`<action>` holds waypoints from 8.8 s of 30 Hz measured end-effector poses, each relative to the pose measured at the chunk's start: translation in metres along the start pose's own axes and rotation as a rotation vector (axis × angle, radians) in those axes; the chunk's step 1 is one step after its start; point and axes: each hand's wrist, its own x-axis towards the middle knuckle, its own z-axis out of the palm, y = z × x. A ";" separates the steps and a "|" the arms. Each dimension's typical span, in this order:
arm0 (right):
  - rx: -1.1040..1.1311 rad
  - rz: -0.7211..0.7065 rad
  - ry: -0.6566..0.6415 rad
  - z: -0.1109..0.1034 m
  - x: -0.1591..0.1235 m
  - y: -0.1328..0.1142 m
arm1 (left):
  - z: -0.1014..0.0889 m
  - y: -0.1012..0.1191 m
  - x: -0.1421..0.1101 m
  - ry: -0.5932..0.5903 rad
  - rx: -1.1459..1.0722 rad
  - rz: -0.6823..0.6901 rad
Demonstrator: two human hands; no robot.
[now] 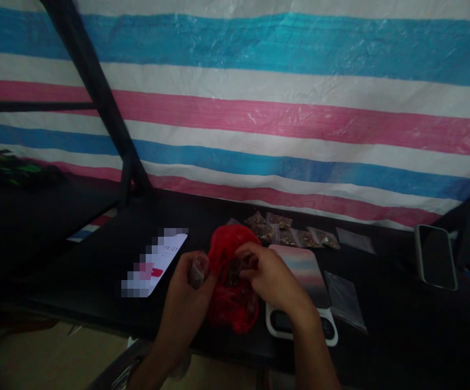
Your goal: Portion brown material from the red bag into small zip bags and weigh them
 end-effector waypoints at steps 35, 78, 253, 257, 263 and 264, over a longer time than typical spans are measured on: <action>-0.401 -0.197 0.187 -0.012 -0.015 -0.016 | -0.005 0.000 0.007 0.074 0.056 0.118; 0.041 -0.103 0.144 -0.001 -0.002 0.008 | 0.008 -0.004 0.014 0.002 0.021 0.098; 0.094 0.185 1.043 -0.107 0.010 0.039 | 0.019 -0.008 -0.010 0.063 0.243 0.929; -0.078 0.293 1.097 -0.117 0.000 0.058 | 0.005 -0.001 -0.002 0.108 0.282 0.964; -0.190 0.387 0.473 -0.131 -0.094 0.055 | -0.013 -0.001 -0.003 0.172 0.342 0.941; -0.186 0.398 0.365 -0.130 -0.107 0.056 | -0.014 -0.001 -0.005 0.157 0.344 0.958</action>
